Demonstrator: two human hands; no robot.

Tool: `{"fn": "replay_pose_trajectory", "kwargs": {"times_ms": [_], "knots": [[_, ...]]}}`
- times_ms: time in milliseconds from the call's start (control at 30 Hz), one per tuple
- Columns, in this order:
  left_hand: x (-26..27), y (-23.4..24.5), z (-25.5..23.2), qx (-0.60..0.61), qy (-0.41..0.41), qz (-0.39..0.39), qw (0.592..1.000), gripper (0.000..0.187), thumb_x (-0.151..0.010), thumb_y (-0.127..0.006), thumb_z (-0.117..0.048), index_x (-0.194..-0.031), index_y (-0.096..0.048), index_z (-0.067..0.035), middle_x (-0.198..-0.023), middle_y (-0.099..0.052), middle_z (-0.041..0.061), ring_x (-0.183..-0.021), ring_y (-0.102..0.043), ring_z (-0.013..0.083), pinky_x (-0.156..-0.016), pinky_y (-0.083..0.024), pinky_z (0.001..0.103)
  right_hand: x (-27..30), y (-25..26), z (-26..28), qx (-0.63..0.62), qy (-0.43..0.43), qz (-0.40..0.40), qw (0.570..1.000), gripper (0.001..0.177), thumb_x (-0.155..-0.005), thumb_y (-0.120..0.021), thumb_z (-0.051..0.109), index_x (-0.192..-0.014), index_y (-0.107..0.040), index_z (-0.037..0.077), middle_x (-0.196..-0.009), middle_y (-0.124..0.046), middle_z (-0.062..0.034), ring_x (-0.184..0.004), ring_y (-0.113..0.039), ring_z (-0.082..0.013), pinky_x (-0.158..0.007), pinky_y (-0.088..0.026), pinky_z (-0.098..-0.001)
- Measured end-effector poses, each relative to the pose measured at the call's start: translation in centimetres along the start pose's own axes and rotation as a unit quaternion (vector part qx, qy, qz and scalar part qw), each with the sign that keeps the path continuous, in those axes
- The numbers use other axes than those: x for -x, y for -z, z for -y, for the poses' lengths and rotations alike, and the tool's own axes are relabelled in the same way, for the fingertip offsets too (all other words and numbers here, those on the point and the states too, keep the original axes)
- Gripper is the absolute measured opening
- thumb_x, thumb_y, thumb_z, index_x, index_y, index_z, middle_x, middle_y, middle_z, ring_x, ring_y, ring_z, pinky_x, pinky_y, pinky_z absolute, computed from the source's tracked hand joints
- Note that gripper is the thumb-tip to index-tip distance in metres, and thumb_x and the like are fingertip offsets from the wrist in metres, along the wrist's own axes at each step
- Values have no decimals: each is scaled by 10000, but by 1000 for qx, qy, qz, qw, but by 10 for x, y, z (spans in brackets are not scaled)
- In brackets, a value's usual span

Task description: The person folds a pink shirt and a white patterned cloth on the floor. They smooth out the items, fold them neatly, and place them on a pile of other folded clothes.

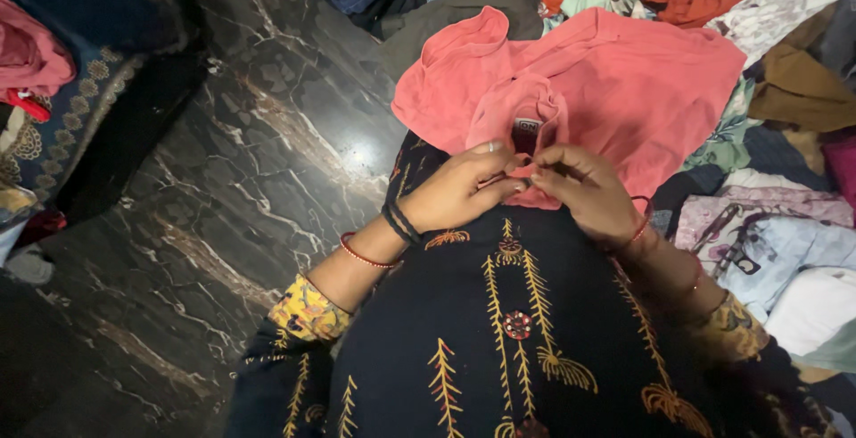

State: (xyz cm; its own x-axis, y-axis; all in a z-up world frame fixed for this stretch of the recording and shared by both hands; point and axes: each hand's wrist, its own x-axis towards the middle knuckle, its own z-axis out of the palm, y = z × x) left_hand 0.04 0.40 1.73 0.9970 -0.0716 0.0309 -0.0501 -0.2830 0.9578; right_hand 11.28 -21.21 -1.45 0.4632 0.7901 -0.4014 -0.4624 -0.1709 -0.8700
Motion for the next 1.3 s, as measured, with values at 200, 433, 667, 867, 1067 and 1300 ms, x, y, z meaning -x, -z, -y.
{"fn": "replay_pose_trajectory", "kwargs": {"times_ms": [200,433,667,867,1067,1300], "knots": [[-2,1,-5,71,-11,3,997,214,-971,-756,-136,-1110,-641,-22,-1092,-643,89,-1154,-692,244,-891,-587,331,3,2,32,203,91,43,974,141,-981,-658,63,-1120,-637,44,-1017,-643,-10,-828,-583,-60,-706,-481,-221],[-12,35,-8,-129,-131,-2,983,376,-756,-834,-208,-1059,-663,-65,-1088,-661,60,-1068,-641,299,-989,-443,448,8,15,68,435,292,106,845,269,-765,-787,69,-1006,-668,61,-940,-627,-80,-854,-634,-255,-729,-503,-336],[-1,32,-12,-245,-187,-138,941,155,-880,-753,-93,-992,-648,-113,-1049,-659,26,-1034,-644,272,-957,-492,419,18,33,62,501,531,-64,681,207,-766,-825,-17,-919,-718,72,-889,-590,-73,-778,-613,-297,-650,-493,-409],[-5,19,9,89,-67,-93,989,151,-1021,-683,-239,-994,-628,-101,-993,-622,-24,-912,-629,135,-809,-521,299,8,26,40,455,570,-235,643,239,-786,-870,-36,-843,-670,83,-931,-524,-65,-809,-610,-293,-685,-509,-398],[-31,10,50,364,305,-137,869,200,-1000,-628,-253,-1099,-623,-79,-795,-550,-60,-599,-493,26,-469,-379,195,5,7,27,373,608,-233,661,229,-741,-839,108,-850,-642,65,-1043,-460,-107,-939,-610,-309,-768,-559,-409],[-30,10,49,413,306,-67,856,292,-968,-553,-64,-1251,-606,-14,-949,-654,39,-653,-604,75,-532,-500,217,43,20,55,432,444,-21,785,244,-703,-750,95,-728,-508,121,-1117,-563,-143,-997,-632,-341,-808,-508,-406]]}}
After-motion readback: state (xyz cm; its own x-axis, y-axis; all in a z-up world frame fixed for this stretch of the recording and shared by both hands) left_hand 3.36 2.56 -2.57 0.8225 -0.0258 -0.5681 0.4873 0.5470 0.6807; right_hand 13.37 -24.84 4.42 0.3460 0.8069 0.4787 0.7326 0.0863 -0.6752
